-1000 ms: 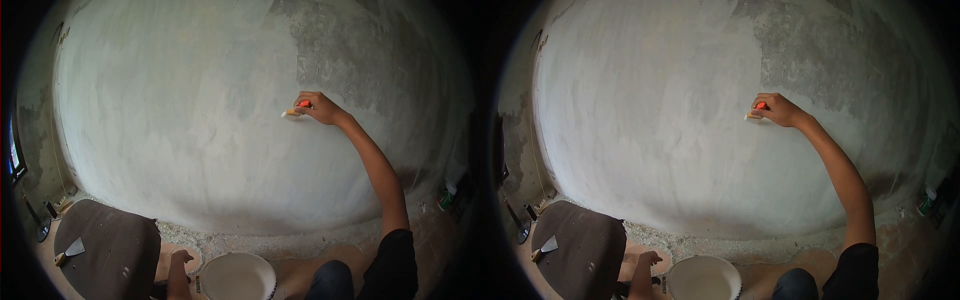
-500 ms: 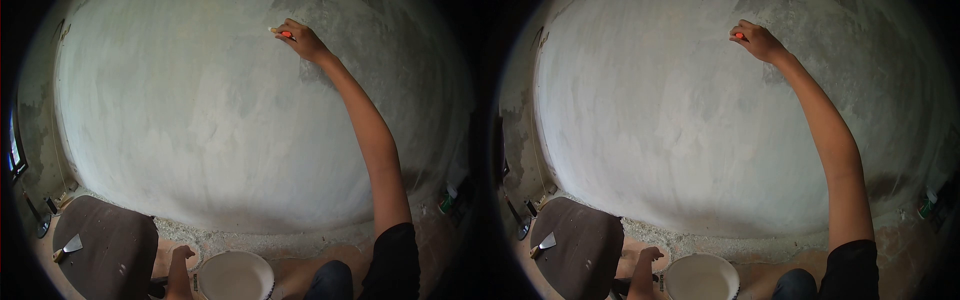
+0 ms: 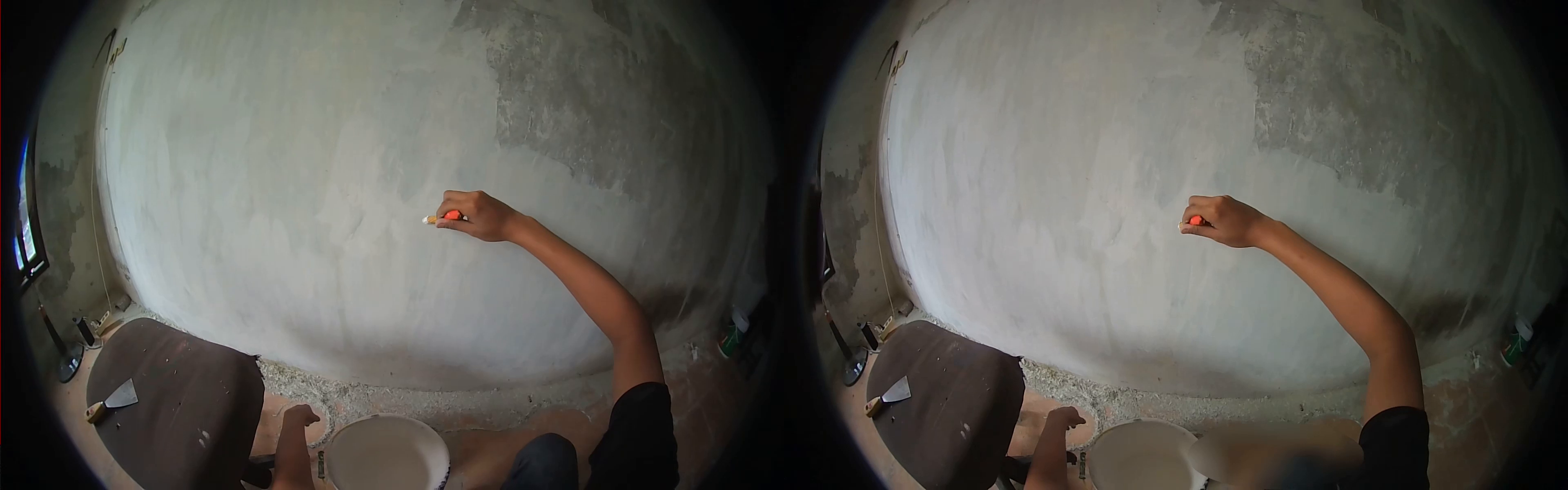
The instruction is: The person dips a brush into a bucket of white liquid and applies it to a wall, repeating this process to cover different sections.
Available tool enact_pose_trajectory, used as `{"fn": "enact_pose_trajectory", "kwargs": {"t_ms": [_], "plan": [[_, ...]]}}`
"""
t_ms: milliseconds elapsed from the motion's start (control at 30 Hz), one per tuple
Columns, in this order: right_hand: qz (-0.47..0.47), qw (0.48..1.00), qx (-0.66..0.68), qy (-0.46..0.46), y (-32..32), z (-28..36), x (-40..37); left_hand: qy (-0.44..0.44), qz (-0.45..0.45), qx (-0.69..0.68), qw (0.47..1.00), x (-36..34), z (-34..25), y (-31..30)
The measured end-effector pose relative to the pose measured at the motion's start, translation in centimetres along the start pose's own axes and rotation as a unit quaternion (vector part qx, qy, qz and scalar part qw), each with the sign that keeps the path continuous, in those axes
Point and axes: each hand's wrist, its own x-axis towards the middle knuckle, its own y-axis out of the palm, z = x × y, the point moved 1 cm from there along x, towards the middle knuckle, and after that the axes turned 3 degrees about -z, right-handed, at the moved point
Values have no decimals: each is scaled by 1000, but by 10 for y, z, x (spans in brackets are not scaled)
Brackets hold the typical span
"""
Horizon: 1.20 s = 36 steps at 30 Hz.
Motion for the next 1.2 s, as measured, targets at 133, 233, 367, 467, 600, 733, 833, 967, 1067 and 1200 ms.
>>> {"fn": "enact_pose_trajectory", "kwargs": {"t_ms": [133, 233, 367, 467, 600, 733, 833, 967, 1067, 1200], "plan": [[-20, 1000, 3, -2, 5, -13, 18, -13, -28, 0, 1000, -15, 1, -3], [-73, 996, -31, 31, -18, -24, 51, -14, -38, 6, 999, -19, 1, -2], [-189, 973, -117, -61, -51, -26, 93, -8, -49, -14, 999, 7, 2, 4], [-268, 921, -248, -132, -71, -18, 114, -6, -51, -21, 998, 0, -4, 4], [-268, 925, -243, -118, -59, -21, 123, -11, -40, -38, 998, 2, -9, 1], [-165, 940, -266, -137, -3, -19, 94, -3, -56, -31, 998, 5, -10, 2], [-113, 937, -249, -216, 44, -11, 61, -4, -53, -36, 998, -9, -15, -8], [-53, 969, -163, -176, 53, 14, 41, -11, -59, -22, 998, -18, -11, -13], [-23, 1000, 12, -10, 43, 18, 50, -17, -57, -22, 998, -18, -9, -12], [-87, 989, 86, 81, 26, -16, 101, -21, -54, 4, 998, -11, -8, -9]]}}
